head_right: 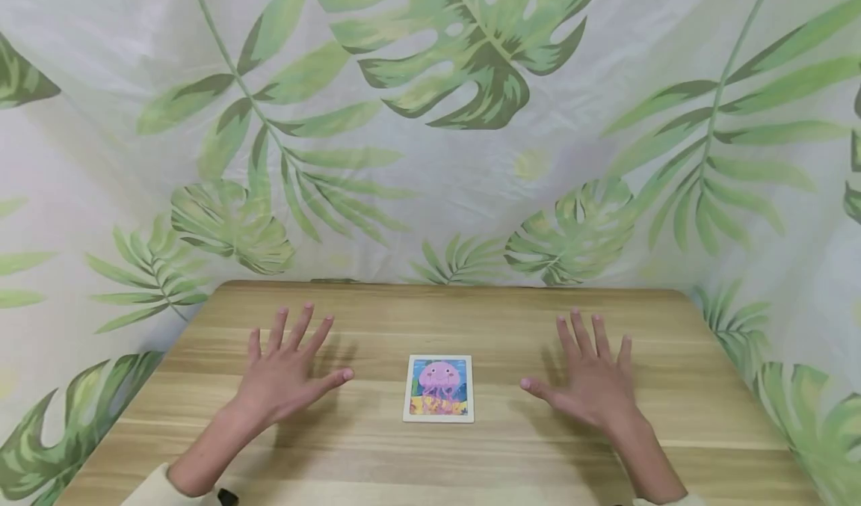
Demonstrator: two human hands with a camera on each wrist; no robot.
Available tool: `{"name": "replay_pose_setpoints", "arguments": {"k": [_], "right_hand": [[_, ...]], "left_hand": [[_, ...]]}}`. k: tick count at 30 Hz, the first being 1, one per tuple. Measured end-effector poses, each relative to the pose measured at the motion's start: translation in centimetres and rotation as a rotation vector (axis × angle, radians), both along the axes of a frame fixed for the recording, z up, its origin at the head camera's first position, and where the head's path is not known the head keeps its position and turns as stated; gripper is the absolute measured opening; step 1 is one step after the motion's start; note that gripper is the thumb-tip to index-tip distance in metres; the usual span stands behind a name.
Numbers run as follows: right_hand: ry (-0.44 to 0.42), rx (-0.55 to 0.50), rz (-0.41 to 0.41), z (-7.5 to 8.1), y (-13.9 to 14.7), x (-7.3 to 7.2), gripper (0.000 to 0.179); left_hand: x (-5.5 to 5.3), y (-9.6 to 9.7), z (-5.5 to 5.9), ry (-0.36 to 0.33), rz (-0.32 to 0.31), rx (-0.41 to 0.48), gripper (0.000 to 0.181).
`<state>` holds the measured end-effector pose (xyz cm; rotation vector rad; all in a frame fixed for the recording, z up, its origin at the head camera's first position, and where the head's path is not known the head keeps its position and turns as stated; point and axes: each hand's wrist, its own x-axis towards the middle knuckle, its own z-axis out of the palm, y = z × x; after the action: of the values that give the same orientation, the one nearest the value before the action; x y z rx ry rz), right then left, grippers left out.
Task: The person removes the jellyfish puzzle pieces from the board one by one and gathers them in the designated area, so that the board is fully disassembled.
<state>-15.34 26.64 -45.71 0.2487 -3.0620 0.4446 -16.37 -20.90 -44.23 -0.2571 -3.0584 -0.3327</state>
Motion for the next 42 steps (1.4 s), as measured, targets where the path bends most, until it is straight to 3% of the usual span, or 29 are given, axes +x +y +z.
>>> {"name": "replay_pose_setpoints", "arguments": {"k": [16, 23, 28, 35, 42], "right_hand": [[0.069, -0.04, 0.12, -0.2, -3.1, -0.5, 0.119], [0.075, -0.054, 0.196, -0.3, -4.5, -0.8, 0.114], [0.022, -0.133, 0.273, -0.4, -5.9, -1.2, 0.11], [-0.088, -0.238, 0.365, -0.3, -8.1, -1.9, 0.106], [-0.137, -0.266, 0.36, 0.1, -9.8, -2.4, 0.086]], "left_hand": [[1.3, 3.2, 0.0, 0.04, -0.086, -0.015, 0.101], [1.3, 4.6, -0.3, -0.01, -0.143, 0.039, 0.097], [1.6, 5.5, -0.5, -0.052, -0.208, 0.109, 0.093], [2.0, 6.7, -0.6, -0.101, -0.293, 0.285, 0.088], [1.9, 7.5, -0.8, -0.156, -0.376, 0.333, 0.079]]}}
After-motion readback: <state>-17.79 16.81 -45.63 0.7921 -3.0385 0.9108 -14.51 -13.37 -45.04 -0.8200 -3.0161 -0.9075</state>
